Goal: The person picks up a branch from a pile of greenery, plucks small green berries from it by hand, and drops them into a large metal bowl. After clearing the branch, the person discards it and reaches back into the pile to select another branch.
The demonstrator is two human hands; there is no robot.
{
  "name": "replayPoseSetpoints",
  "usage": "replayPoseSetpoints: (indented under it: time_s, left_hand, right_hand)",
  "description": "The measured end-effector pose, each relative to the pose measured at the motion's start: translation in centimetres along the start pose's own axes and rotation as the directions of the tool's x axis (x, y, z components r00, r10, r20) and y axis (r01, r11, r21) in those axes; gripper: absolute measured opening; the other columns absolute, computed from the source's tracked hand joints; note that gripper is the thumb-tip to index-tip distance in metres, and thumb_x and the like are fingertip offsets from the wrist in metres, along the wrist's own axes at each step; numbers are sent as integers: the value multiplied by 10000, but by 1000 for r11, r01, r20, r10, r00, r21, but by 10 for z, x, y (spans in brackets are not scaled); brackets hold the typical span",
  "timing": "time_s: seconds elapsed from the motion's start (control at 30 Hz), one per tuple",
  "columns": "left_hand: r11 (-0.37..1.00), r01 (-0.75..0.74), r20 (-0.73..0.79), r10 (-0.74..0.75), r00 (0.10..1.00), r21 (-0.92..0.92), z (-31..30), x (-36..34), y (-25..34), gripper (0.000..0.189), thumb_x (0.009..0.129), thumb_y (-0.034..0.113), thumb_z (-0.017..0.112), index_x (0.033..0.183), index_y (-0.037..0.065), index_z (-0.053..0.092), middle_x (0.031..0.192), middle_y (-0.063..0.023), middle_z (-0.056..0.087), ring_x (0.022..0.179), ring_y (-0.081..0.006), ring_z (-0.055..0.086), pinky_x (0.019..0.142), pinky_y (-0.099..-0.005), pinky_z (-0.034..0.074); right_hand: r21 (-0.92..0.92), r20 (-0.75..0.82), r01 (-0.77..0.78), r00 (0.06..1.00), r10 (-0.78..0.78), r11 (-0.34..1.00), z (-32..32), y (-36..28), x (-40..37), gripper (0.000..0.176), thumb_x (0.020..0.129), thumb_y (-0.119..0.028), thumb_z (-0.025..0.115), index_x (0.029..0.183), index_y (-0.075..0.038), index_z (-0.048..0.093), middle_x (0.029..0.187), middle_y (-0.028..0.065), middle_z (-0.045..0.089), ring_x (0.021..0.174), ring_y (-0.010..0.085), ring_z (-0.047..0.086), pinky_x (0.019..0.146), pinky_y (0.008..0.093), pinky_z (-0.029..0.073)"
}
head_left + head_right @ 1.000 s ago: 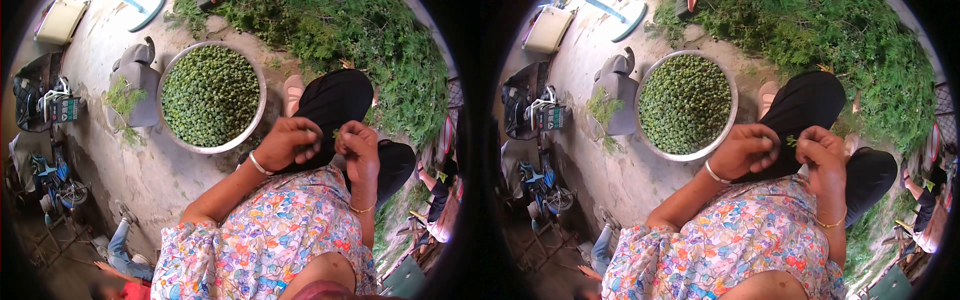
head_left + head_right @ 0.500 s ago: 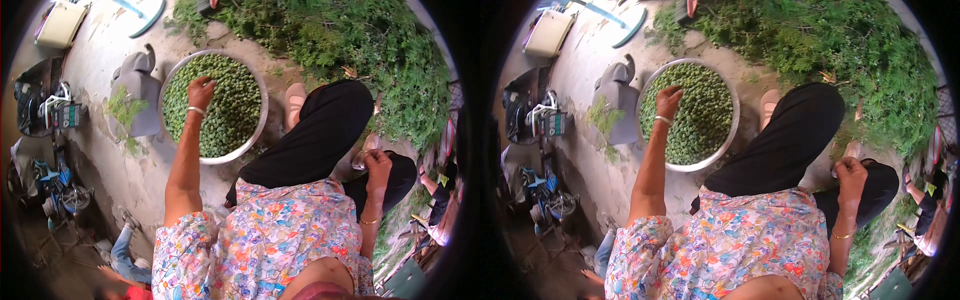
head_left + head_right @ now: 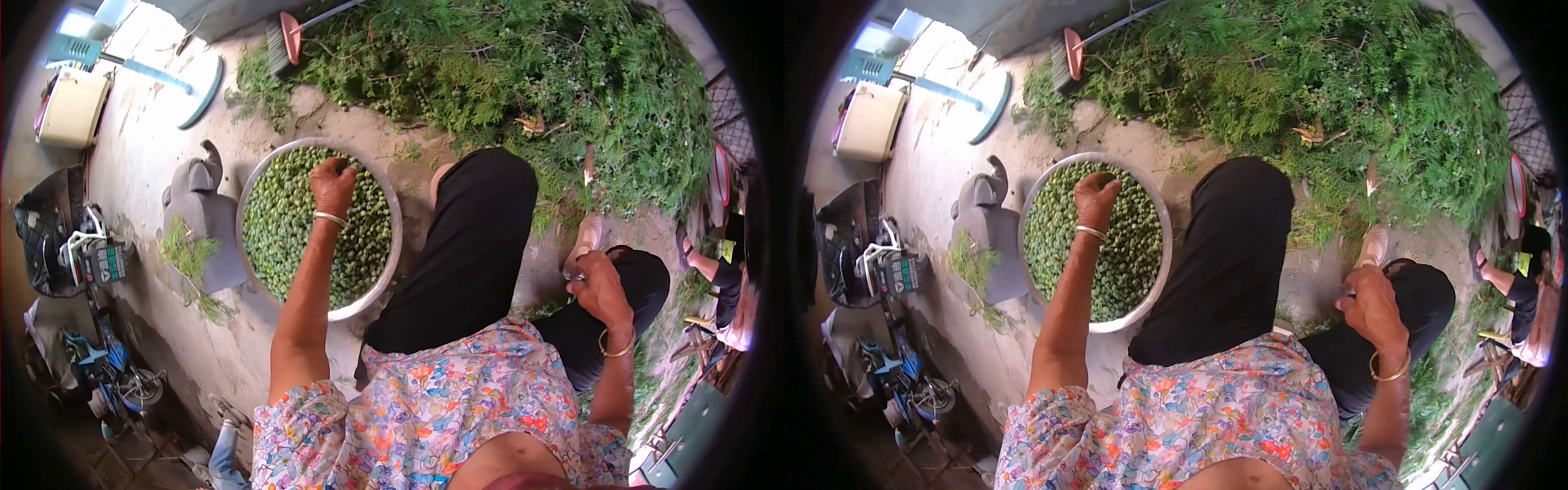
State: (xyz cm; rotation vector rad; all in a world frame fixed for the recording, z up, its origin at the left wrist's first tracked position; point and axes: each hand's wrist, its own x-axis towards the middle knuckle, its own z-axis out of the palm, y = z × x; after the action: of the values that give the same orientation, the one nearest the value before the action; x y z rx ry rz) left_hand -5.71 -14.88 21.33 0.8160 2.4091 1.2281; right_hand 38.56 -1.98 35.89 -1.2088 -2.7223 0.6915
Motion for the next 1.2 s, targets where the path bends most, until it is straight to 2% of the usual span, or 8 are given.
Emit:
replayPoseSetpoints:
  time_s: [0.1, 0.2, 0.33, 0.47, 0.53, 0.87, 1.03, 1.2]
  left_hand:
    - [997, -83, 95, 83, 992, -7, 36, 8, 21, 273, 695, 129, 687, 877, -72, 663, 766, -153, 674, 702, -179, 642, 684, -282, 507]
    - [997, -78, 246, 68, 967, 31, 71, 17, 17, 278, 692, 141, 676, 867, -74, 663, 772, -167, 678, 700, -189, 654, 668, -287, 512]
    - [1000, -23, 321, 23, 947, -5, 107, 30, 9, 292, 672, 152, 678, 861, -70, 665, 734, -176, 670, 652, -203, 651, 632, -301, 514]
    - [983, -90, 382, 22, 924, 161, 129, 55, 6, 348, 649, 202, 682, 888, -50, 661, 814, -215, 656, 761, -300, 646, 703, -360, 505]
    - [966, -162, 432, 60, 900, 203, 140, 78, 3, 426, 633, 229, 693, 964, -33, 630, 905, -248, 628, 879, -377, 606, 761, -412, 485]
    - [856, -253, 439, 34, 898, 451, 200, 204, -18, 620, 615, 196, 759, 1142, -6, 503, 1230, -245, 477, 1116, -382, 495, 923, -390, 440]
    - [797, -243, 469, -57, 881, 553, 234, 255, -31, 786, 671, 126, 718, 1348, 28, 331, 1457, -227, 182, 1294, -381, 312, 1040, -376, 350]
    - [779, -224, 486, -116, 866, 585, 253, 259, -61, 598, 681, 190, 696, 1215, 35, 476, 1277, -226, 423, 1219, -370, 400, 1011, -383, 372]
  right_hand:
    - [-71, 230, -108, 966, 122, 992, -12, 20, 7, 249, 711, -171, 702, 839, 22, 612, 761, 227, 607, 757, 416, 585, 715, 453, 451]
    - [-529, 565, -235, 620, 545, 816, -13, 39, 18, 437, 718, -290, 720, 978, 36, 589, 908, 239, 631, 943, 386, 595, 864, 477, 406]
    - [-616, 529, -92, 687, 498, 782, 13, 59, 6, 512, 753, -418, 667, 998, 26, 596, 897, 197, 655, 943, 400, 605, 949, 639, 224]
    - [-595, 568, -126, 633, 526, 794, 23, 86, 12, 525, 754, -402, 671, 1011, 48, 585, 895, 207, 650, 932, 392, 608, 922, 562, 330]
    - [-492, 786, -50, 405, 467, 869, 4, 61, 36, 517, 758, -364, 676, 1025, 66, 568, 887, 237, 634, 911, 397, 605, 834, 476, 429]
    - [-118, 539, -152, 821, 192, 981, -31, 52, 111, 317, 782, -194, 642, 979, -5, 483, 841, 212, 564, 833, 412, 523, 747, 466, 403]
    - [-98, 643, -261, 719, 261, 960, -20, 72, 128, 322, 787, -193, 635, 1006, -9, 488, 892, 221, 562, 869, 410, 517, 762, 465, 402]
    - [-141, 699, -148, 685, 204, 979, -17, 72, 133, 361, 792, -204, 629, 1062, -7, 493, 987, 237, 531, 937, 396, 497, 801, 458, 396]
